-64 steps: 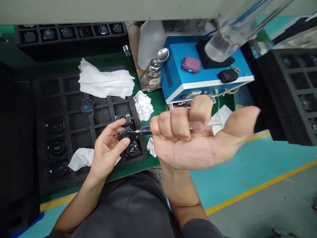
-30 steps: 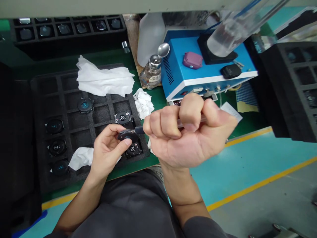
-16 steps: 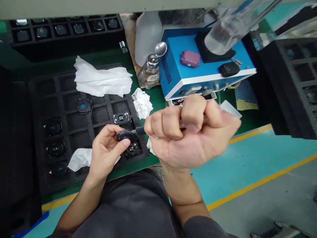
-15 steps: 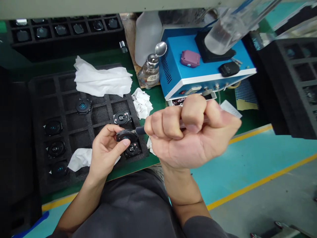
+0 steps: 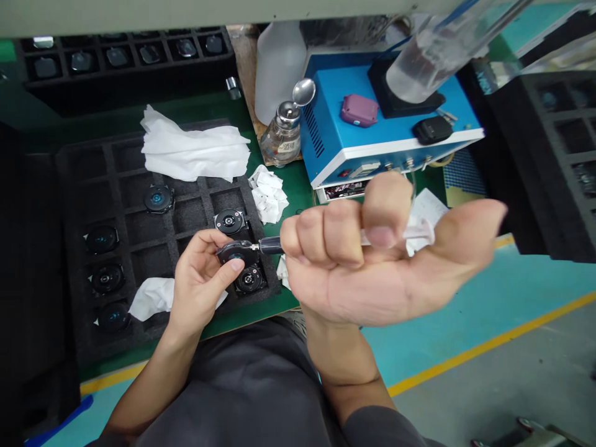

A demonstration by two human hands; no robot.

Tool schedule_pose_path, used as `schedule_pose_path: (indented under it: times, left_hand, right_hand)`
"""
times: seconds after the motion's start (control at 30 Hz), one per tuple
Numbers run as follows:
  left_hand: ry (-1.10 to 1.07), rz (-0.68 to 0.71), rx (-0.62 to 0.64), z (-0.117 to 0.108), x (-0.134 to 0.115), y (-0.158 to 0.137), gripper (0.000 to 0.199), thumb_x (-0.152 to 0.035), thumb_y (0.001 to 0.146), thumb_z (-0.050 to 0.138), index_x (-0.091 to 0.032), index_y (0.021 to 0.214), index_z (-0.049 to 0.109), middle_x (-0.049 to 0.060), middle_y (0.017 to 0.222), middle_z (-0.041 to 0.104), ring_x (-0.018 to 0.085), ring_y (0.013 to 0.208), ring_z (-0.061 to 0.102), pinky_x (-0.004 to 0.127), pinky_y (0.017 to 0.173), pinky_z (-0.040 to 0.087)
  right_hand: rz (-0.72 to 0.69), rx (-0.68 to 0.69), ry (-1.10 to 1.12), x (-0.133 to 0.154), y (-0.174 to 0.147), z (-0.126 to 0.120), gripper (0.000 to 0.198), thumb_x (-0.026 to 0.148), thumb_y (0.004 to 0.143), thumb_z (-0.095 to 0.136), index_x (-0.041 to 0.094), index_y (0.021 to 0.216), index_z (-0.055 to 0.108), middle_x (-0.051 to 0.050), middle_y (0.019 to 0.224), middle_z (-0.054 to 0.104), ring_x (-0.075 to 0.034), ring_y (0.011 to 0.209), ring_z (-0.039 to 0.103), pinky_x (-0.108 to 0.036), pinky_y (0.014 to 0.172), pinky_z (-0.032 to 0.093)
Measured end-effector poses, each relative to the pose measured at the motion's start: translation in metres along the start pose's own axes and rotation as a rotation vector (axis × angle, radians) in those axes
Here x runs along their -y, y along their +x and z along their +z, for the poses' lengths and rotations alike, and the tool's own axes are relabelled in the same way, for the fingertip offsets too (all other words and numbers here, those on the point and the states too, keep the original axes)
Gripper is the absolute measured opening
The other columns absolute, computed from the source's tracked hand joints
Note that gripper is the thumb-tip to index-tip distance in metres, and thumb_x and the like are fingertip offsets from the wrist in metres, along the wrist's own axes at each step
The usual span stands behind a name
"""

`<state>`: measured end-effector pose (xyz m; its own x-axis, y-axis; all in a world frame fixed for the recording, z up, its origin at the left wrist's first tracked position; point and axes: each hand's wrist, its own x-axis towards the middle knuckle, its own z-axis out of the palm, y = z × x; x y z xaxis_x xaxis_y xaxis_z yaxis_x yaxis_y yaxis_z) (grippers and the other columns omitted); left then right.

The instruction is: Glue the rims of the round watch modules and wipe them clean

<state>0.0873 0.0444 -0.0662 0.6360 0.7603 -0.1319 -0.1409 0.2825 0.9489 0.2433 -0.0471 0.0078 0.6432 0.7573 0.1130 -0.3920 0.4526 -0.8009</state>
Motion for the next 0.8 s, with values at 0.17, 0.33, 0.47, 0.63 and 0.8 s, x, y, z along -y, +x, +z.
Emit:
schedule_pose_path:
  times: [0.17,0.33,0.47,0.63,0.8]
  left_hand:
    - [0.098,0.002,0.023,-0.001,0.000,-0.001,0.022,-0.027,0.087,0.077,-0.021,0.108,0.073,0.005,0.104,0.072,0.018,0.097,0.067,0.027,0.089,0.053]
    - [0.098,0.027,-0.003,0.000,0.001,-0.002,0.017,-0.022,0.084,0.079,-0.019,0.099,0.071,0.002,0.092,0.070,0.016,0.088,0.066,0.025,0.084,0.052]
    - [0.098,0.021,-0.015,0.001,0.001,-0.003,0.017,-0.020,0.082,0.079,-0.018,0.096,0.069,0.003,0.091,0.071,0.016,0.088,0.066,0.026,0.083,0.052]
    - [0.084,0.021,-0.013,0.000,0.001,-0.003,0.018,-0.019,0.081,0.080,-0.019,0.096,0.069,0.003,0.091,0.071,0.016,0.088,0.067,0.026,0.083,0.053]
    - [0.079,0.017,-0.017,0.001,0.001,-0.002,0.017,-0.018,0.080,0.080,-0.019,0.094,0.069,0.002,0.090,0.071,0.015,0.086,0.067,0.025,0.082,0.053]
  right_hand:
    - [-0.135,0.063,0.021,-0.006,-0.005,0.002,0.051,0.047,0.099,0.055,0.023,0.060,0.033,0.007,0.045,0.014,-0.010,0.043,0.011,-0.033,0.049,0.025]
    - [-0.107,0.099,-0.022,-0.011,-0.006,0.016,0.057,0.041,0.102,0.051,0.021,0.058,0.021,0.008,0.044,0.012,-0.009,0.042,0.010,-0.030,0.047,0.026]
    - [-0.078,0.141,0.005,-0.012,-0.007,0.017,0.059,0.041,0.102,0.051,0.021,0.059,0.016,0.007,0.045,0.013,-0.010,0.043,0.013,-0.031,0.050,0.029]
    - [-0.041,0.153,0.018,-0.015,-0.007,0.016,0.060,0.046,0.101,0.053,0.021,0.060,0.016,0.006,0.047,0.016,-0.011,0.044,0.015,-0.031,0.052,0.032]
    - [-0.034,0.147,0.007,-0.017,-0.006,0.017,0.061,0.048,0.100,0.053,0.021,0.061,0.015,0.006,0.047,0.017,-0.011,0.043,0.016,-0.032,0.051,0.032]
